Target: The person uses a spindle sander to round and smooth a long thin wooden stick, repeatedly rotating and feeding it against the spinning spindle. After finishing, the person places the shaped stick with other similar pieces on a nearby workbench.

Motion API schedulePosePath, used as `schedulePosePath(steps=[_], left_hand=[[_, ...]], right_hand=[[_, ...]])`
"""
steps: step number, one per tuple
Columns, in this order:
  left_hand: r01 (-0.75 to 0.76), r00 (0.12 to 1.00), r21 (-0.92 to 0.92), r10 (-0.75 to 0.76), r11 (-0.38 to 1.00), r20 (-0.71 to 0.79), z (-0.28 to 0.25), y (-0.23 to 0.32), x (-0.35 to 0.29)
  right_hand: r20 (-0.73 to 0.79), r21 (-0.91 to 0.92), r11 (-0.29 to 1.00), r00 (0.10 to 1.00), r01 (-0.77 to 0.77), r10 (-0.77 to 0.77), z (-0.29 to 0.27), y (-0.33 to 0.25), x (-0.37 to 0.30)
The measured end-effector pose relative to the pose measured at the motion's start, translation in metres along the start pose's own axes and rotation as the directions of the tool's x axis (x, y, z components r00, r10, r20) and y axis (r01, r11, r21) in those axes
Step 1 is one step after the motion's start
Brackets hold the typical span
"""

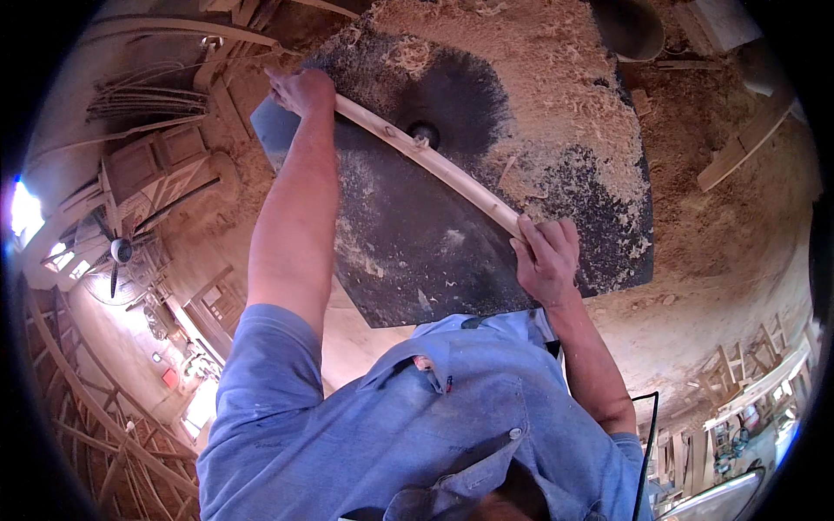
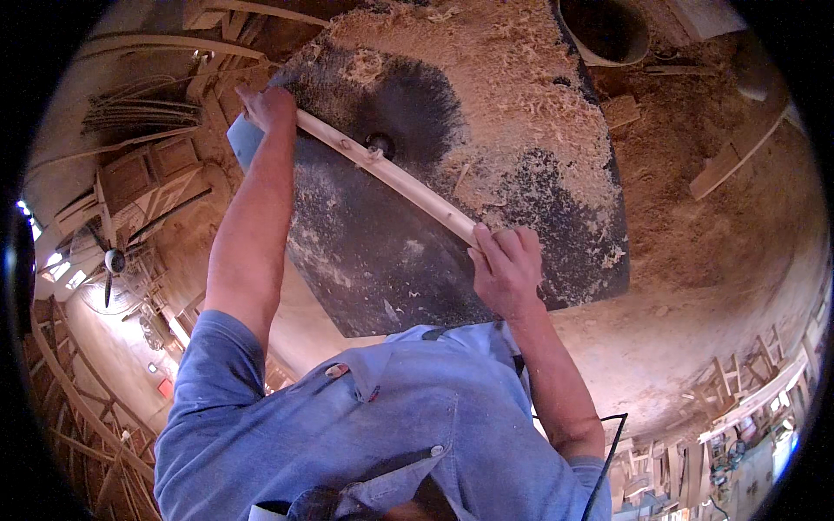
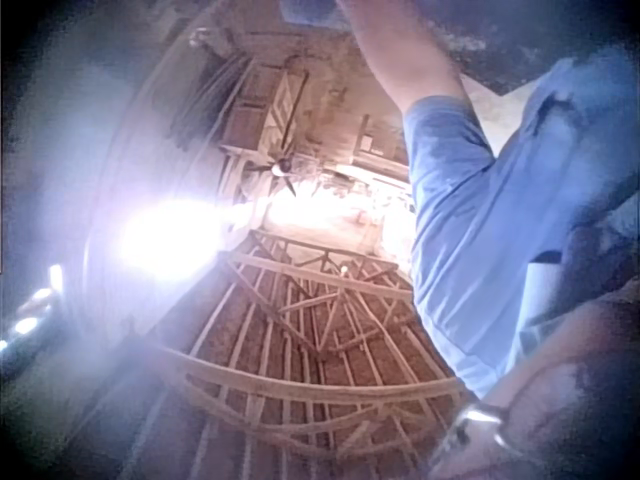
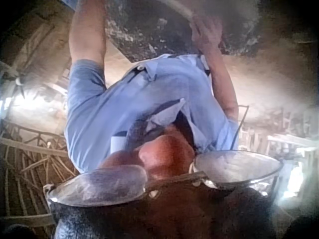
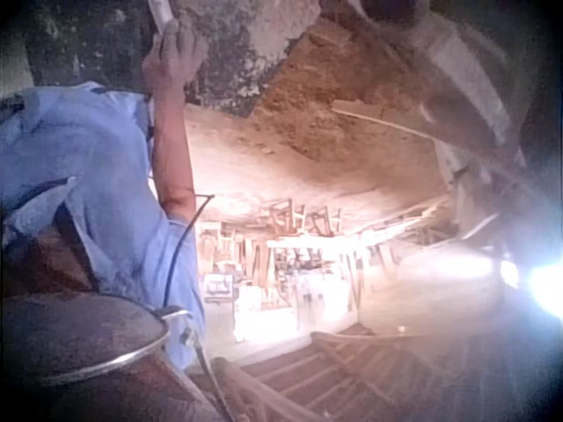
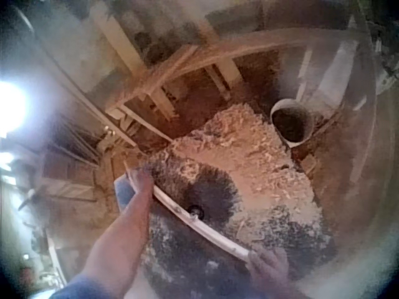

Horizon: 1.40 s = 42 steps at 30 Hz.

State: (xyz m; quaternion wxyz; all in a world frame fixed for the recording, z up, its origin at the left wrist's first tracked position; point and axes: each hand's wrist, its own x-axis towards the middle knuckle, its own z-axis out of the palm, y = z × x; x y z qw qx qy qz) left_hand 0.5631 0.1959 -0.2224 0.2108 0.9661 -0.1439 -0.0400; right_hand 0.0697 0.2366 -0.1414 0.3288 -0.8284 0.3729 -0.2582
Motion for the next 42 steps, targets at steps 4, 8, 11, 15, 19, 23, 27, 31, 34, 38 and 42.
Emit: schedulePosePath(steps=[4, 8, 11, 15, 19, 23, 27, 31, 34, 38, 42], left_hand=[[-0.041, 0.999, -0.040, 0.040, 0.998, -0.027, -0.009, 0.035, -0.012], [-0.110, 0.970, 0.510, 0.205, 0.853, -0.133, 0.031, -0.103, 0.099], [-0.147, 0.950, 0.302, 0.220, 0.942, -0.223, 0.037, -0.067, 0.051], [-0.087, 0.995, 0.173, 0.093, 0.981, -0.030, -0.003, 0.020, -0.052], [-0.022, 0.999, -0.016, 0.022, 1.000, -0.043, -0.024, 0.047, -0.101], [-0.045, 0.999, -0.045, 0.043, 0.998, -0.033, -0.023, 0.040, -0.099], [-0.033, 0.999, -0.096, 0.030, 0.995, -0.031, -0.017, 0.042, -0.078], [-0.001, 1.000, -0.015, 0.001, 1.000, 0.008, 0.003, -0.018, -0.021], [0.004, 1.000, -0.038, -0.004, 0.999, -0.012, -0.019, 0.027, -0.044], [0.013, 0.999, -0.043, -0.014, 0.999, -0.031, -0.021, 0.032, -0.032], [0.008, 0.997, 0.087, -0.001, 0.996, -0.077, -0.002, -0.039, 0.022]], right_hand=[[-0.002, -0.046, 0.999, 1.000, -0.014, 0.014, 0.008, -0.003, 0.008], [0.004, 0.027, 0.998, 0.998, 0.062, -0.062, 0.010, -0.010, 0.021], [-0.021, 0.004, 0.999, 0.999, 0.045, -0.045, 0.015, -0.010, 0.022], [-0.003, -0.032, 0.999, 1.000, -0.006, 0.005, 0.011, -0.012, 0.023], [-0.016, -0.001, 1.000, 1.000, 0.008, -0.008, 0.001, -0.005, 0.009], [0.006, -0.032, 0.998, 0.998, 0.055, -0.055, -0.001, -0.004, 0.008], [-0.005, -0.029, 0.996, 0.997, 0.078, -0.079, 0.013, -0.006, 0.021], [-0.019, -0.006, 0.992, 0.992, 0.128, -0.128, 0.023, -0.011, 0.032], [-0.039, -0.014, 0.993, 0.992, 0.117, -0.118, 0.029, -0.012, 0.038], [-0.031, -0.006, 0.992, 0.992, 0.123, -0.124, 0.032, -0.014, 0.046], [0.018, -0.049, 0.979, 0.981, 0.195, -0.195, 0.029, -0.019, 0.045]])
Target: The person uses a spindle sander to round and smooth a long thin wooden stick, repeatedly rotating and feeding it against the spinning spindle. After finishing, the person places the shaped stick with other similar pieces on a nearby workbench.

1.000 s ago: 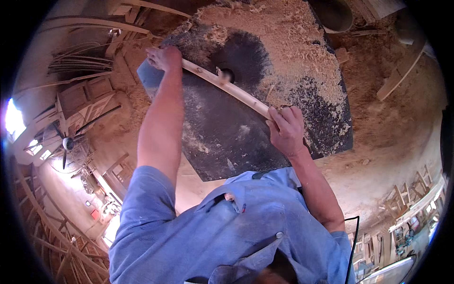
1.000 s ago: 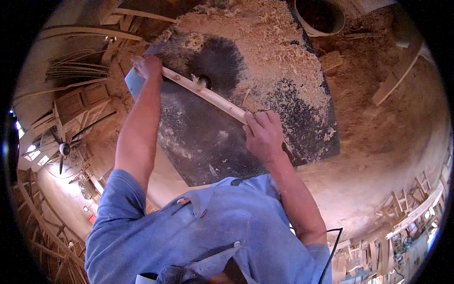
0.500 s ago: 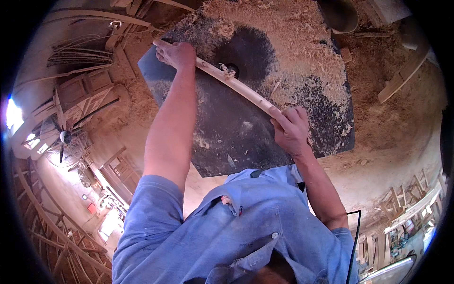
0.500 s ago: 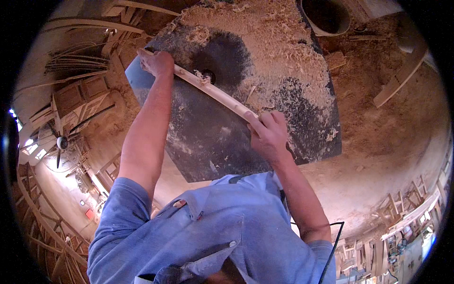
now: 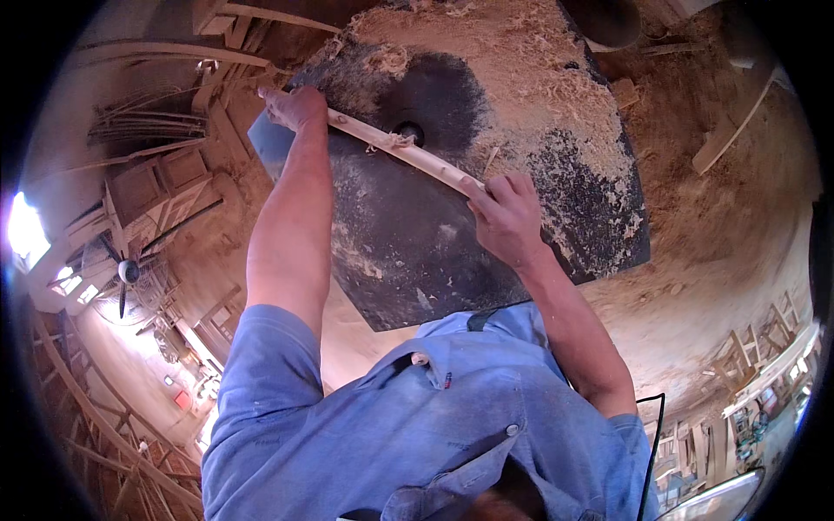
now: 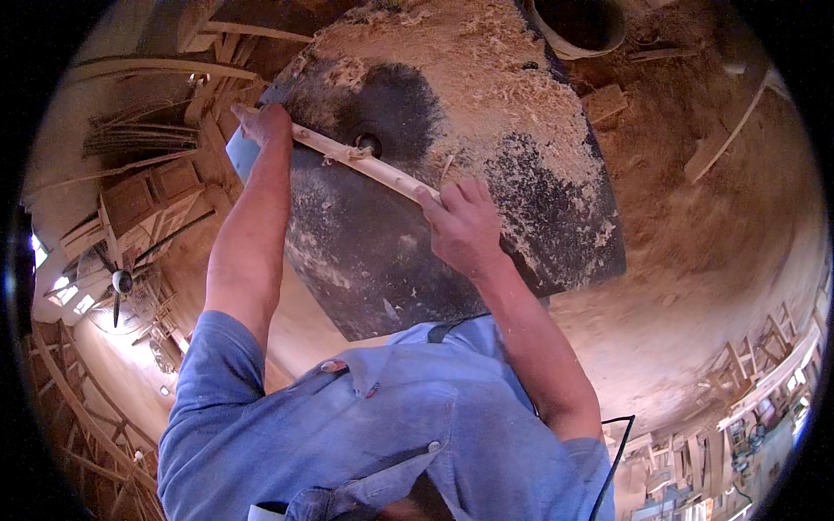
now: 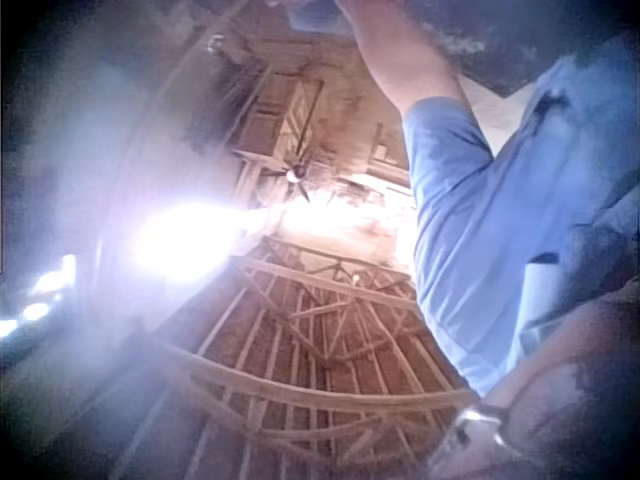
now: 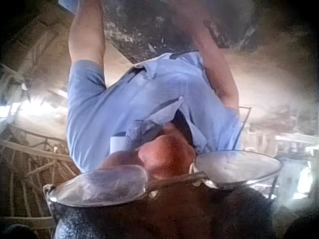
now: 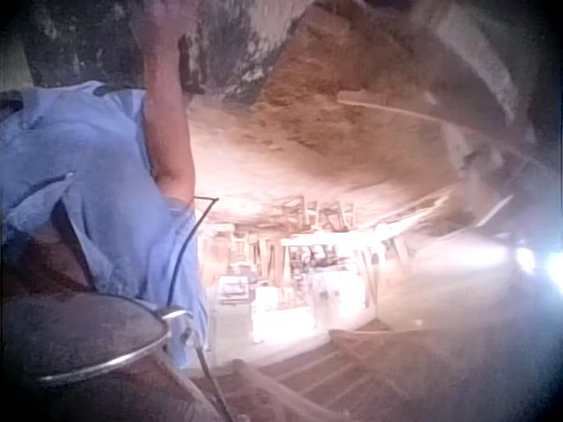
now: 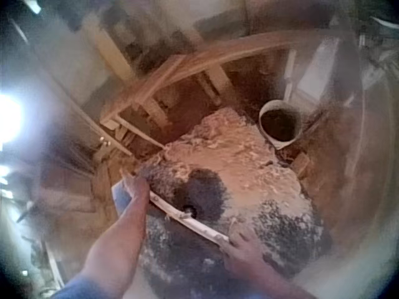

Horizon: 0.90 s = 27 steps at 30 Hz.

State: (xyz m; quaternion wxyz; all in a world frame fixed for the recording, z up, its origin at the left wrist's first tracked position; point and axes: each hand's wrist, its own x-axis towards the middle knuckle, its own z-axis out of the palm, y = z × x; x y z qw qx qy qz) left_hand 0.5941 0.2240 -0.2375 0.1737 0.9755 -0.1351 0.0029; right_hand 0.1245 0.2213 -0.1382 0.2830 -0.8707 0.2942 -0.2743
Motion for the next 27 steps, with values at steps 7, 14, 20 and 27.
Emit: schedulePosePath(steps=[7, 14, 20, 27], left_hand=[[0.054, 0.998, -0.296, -0.055, 0.954, 0.007, -0.023, 0.060, -0.046], [-0.011, 1.000, -0.074, 0.010, 0.997, -0.016, -0.032, 0.067, -0.080], [-0.076, 0.997, -0.112, 0.074, 0.991, -0.028, -0.052, 0.085, -0.116], [-0.024, 0.999, -0.110, 0.020, 0.994, -0.040, -0.048, 0.085, -0.102]], right_hand=[[0.062, 0.038, 0.988, 0.986, 0.152, -0.154, 0.000, -0.013, -0.014], [0.140, 0.078, 0.983, 0.974, 0.168, -0.177, 0.009, -0.007, -0.020], [0.228, 0.098, 0.974, 0.948, 0.204, -0.222, 0.003, -0.008, -0.013], [0.238, 0.172, 0.963, 0.940, 0.208, -0.245, 0.009, -0.007, -0.001]])
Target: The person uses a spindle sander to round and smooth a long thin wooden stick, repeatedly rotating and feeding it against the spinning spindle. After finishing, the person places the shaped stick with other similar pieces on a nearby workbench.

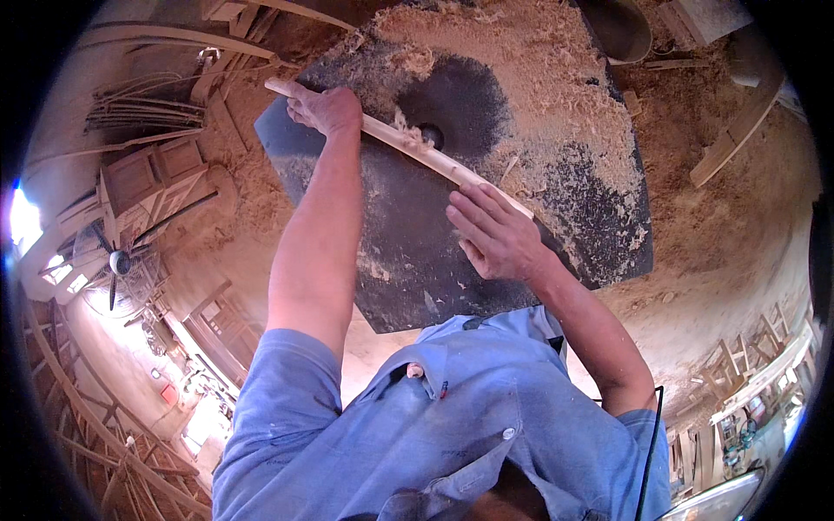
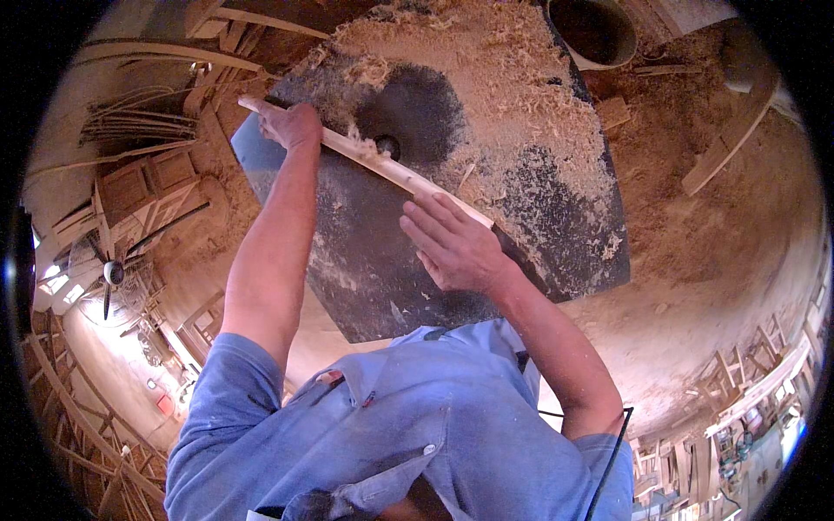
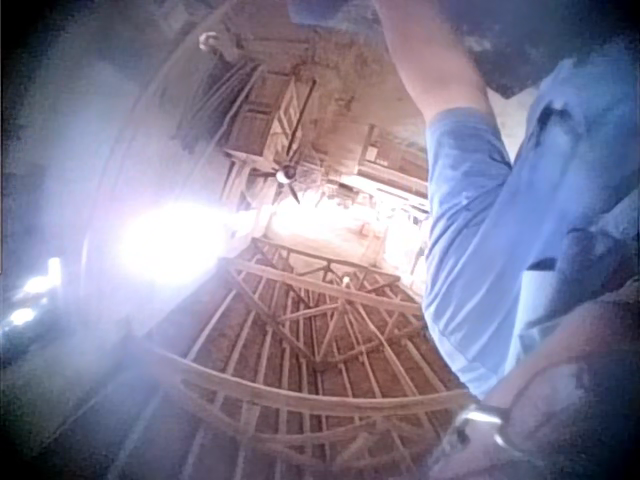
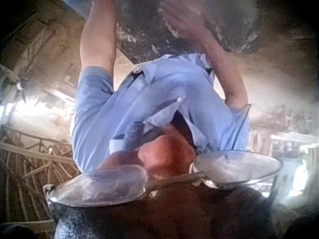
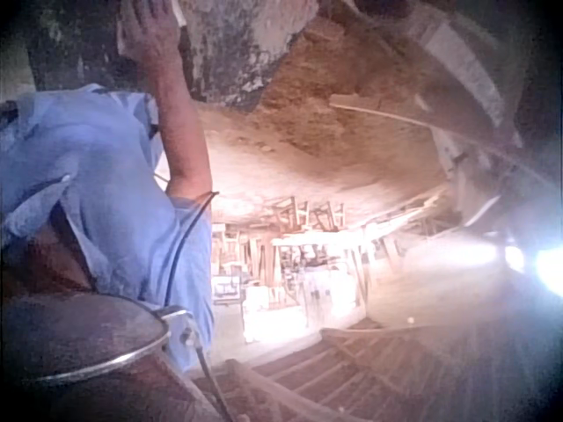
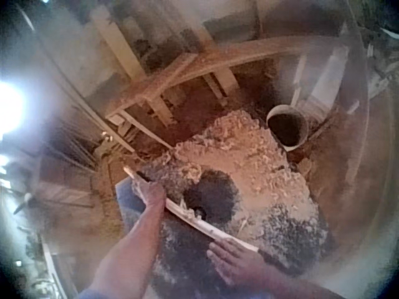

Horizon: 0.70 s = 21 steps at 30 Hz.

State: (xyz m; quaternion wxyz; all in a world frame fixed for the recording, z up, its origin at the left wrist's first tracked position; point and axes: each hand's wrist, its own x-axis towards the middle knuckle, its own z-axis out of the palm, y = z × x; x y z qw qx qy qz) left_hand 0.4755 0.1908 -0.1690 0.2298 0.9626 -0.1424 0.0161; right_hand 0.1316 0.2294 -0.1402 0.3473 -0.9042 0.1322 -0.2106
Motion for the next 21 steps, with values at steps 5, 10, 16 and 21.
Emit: schedulePosePath(steps=[5, 10, 16, 21], left_hand=[[0.032, 0.997, -0.104, -0.024, 0.994, 0.073, -0.009, 0.004, 0.006], [0.056, 0.996, -0.088, -0.049, 0.995, 0.078, -0.005, -0.006, 0.019], [0.073, 0.992, -0.065, -0.065, 0.995, 0.111, -0.006, -0.006, 0.028], [0.056, 0.995, -0.075, -0.049, 0.996, 0.089, -0.007, -0.007, 0.033]], right_hand=[[0.018, 0.027, 1.000, 1.000, 0.010, -0.011, -0.002, 0.001, 0.010], [0.038, 0.061, 0.997, 0.998, 0.047, -0.050, 0.001, 0.004, 0.015], [0.029, 0.098, 0.993, 0.997, 0.065, -0.069, 0.008, 0.006, 0.020], [0.048, 0.086, 0.995, 0.997, 0.057, -0.061, 0.007, 0.006, 0.026]])
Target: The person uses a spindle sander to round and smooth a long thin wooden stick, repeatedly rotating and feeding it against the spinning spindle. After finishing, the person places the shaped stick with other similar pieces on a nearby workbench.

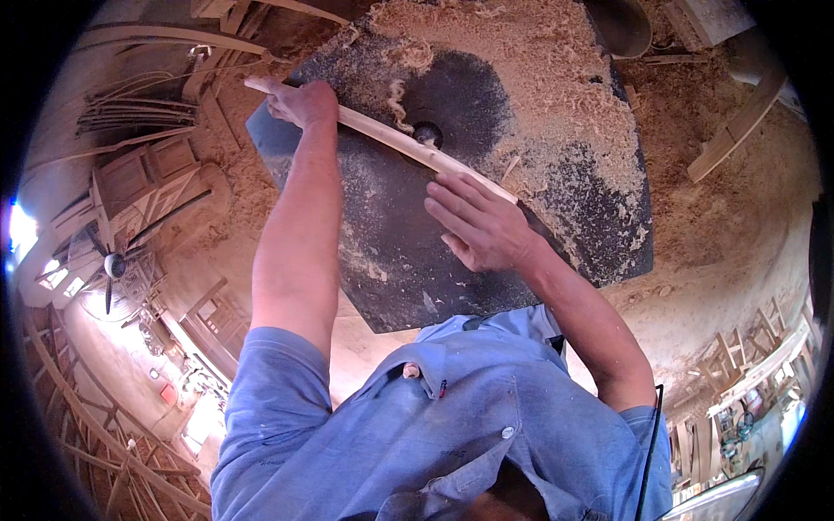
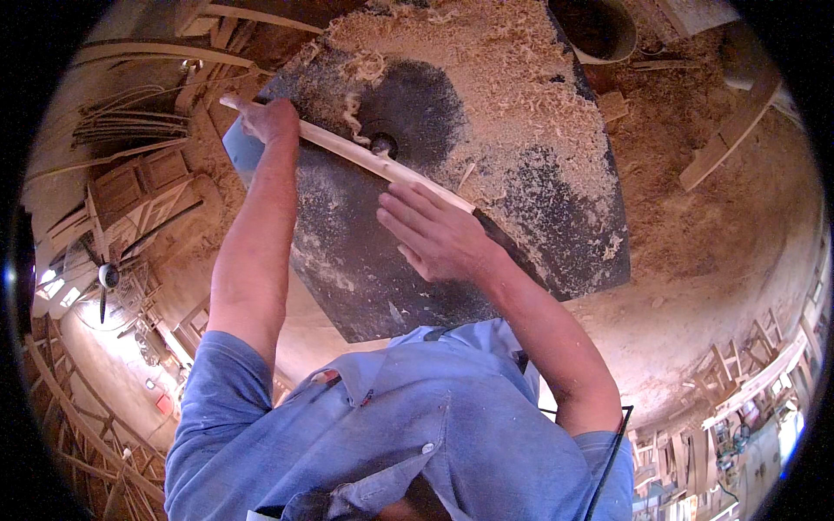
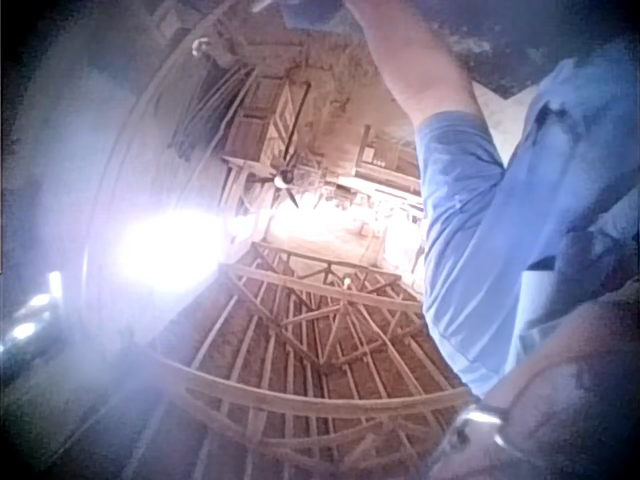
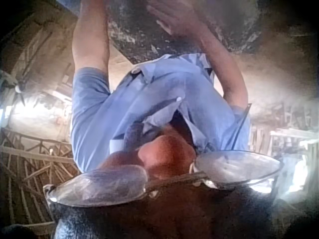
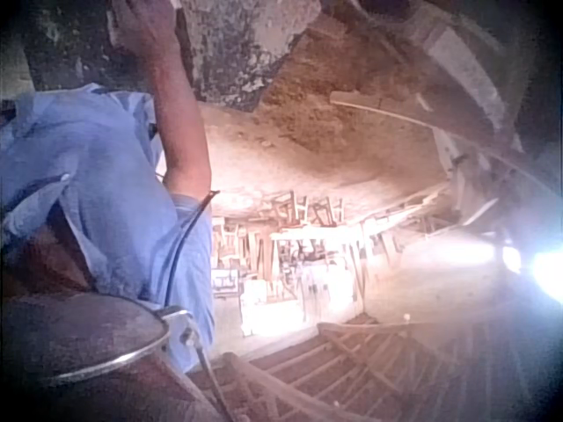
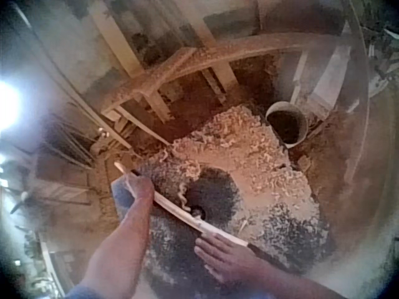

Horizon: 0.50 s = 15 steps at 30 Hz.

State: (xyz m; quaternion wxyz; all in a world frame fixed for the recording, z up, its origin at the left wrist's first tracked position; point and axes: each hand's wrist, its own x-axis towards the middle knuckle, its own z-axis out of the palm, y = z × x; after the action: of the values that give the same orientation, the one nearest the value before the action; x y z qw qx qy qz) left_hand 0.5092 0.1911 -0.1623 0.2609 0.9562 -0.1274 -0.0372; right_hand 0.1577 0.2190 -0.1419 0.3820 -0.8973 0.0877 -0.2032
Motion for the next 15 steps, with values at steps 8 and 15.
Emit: schedulePosePath(steps=[8, 15], left_hand=[[0.002, 1.000, -0.071, -0.003, 0.997, -0.011, 0.002, -0.012, 0.013], [0.000, 1.000, -0.060, 0.000, 0.998, -0.009, 0.000, -0.010, 0.020]], right_hand=[[-0.004, -0.012, 1.000, 1.000, 0.009, -0.009, 0.009, 0.001, 0.009], [-0.003, -0.034, 0.999, 1.000, 0.009, -0.009, 0.011, 0.002, 0.016]])
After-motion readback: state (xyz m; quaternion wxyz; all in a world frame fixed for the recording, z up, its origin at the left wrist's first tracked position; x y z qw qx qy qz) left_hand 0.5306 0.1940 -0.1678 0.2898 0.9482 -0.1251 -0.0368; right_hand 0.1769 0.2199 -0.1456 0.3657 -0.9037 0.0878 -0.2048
